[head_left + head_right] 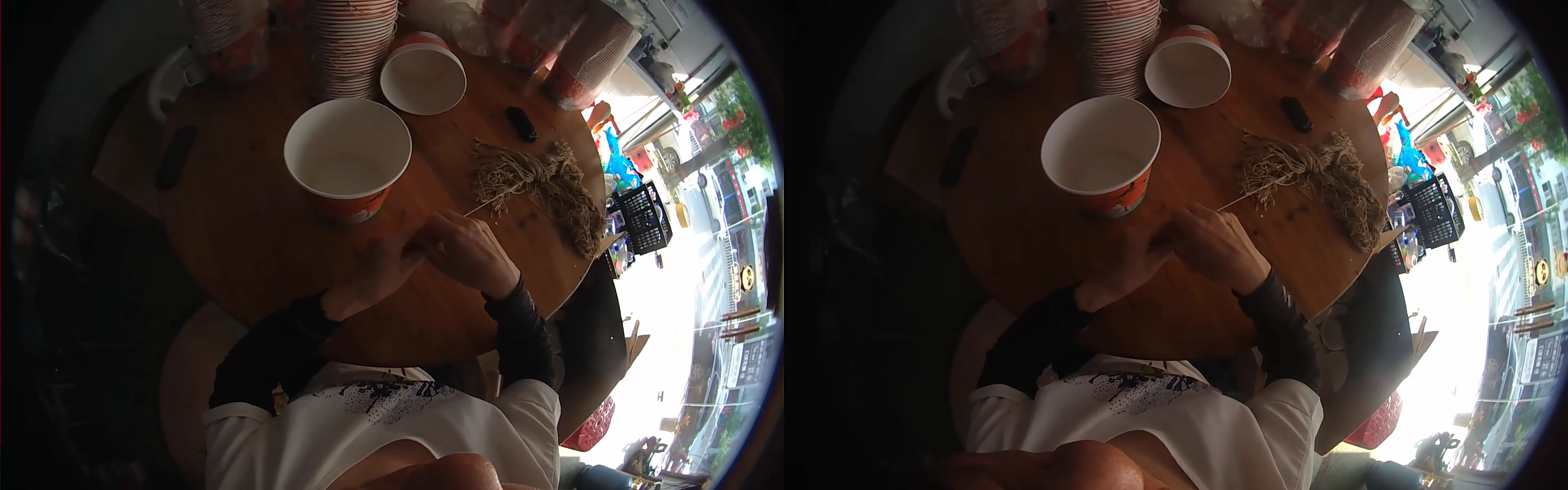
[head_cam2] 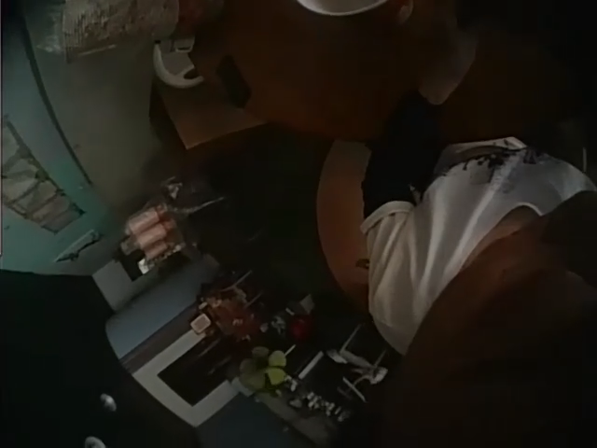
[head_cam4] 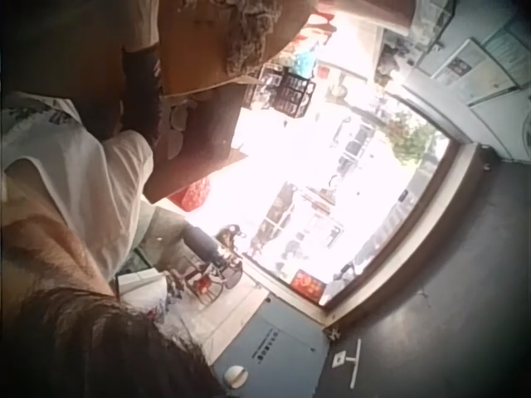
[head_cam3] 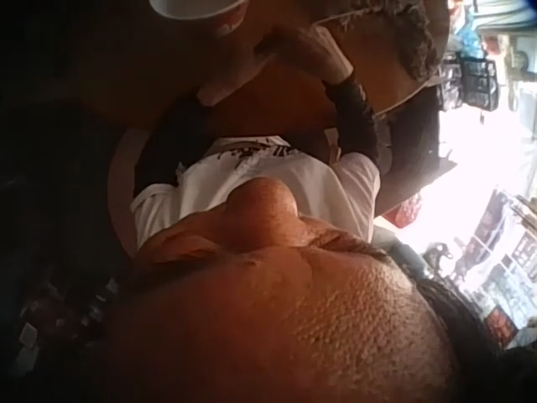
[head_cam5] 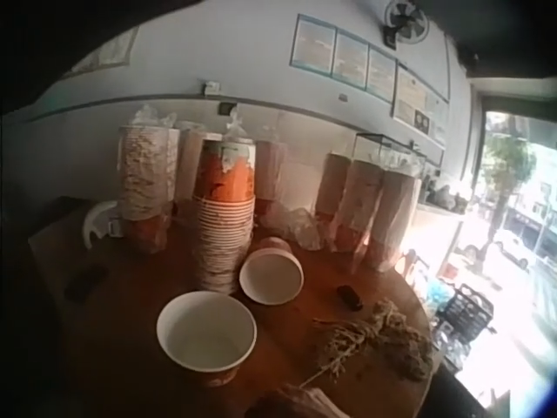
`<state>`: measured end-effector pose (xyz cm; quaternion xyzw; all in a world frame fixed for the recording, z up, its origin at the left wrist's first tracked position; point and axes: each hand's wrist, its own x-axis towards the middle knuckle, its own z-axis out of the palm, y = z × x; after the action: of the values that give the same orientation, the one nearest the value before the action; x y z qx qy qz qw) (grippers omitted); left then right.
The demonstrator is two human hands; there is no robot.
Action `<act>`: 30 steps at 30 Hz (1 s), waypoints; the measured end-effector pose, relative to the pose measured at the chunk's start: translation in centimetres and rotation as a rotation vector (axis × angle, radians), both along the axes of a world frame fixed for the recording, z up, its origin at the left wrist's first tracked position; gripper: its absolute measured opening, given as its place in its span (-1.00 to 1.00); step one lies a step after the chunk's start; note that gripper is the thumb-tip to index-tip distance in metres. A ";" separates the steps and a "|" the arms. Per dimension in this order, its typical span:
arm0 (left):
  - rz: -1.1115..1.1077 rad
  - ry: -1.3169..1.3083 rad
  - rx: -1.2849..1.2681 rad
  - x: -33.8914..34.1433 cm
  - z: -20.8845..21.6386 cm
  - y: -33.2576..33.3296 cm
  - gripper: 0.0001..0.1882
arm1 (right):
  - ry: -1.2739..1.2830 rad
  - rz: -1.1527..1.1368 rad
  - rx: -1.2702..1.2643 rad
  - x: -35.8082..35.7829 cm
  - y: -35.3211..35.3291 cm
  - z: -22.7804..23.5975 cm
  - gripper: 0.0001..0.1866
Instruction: The person is tying thin strings to paper buckets by threading them through pre-drilled holes.
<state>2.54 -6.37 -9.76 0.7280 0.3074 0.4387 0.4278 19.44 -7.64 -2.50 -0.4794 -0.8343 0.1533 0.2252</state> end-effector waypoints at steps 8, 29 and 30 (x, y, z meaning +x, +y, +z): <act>-0.101 -0.032 -0.377 -1.2 -0.7 0.8 -0.84 | 0.245 0.156 -0.236 0.5 2.0 -0.9 -0.87; -0.069 -0.286 -0.530 -2.8 1.0 1.3 -0.45 | 0.488 -0.045 -0.116 0.0 1.4 -2.5 -0.86; -0.066 -0.283 -0.531 -2.7 0.8 1.2 -0.45 | 0.445 -0.017 -0.083 0.0 1.5 -2.6 -0.85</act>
<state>-0.19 -5.16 -8.91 0.5319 0.3246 0.4259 0.6559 19.44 -6.17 -5.13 -0.4495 -0.7530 0.2874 0.3851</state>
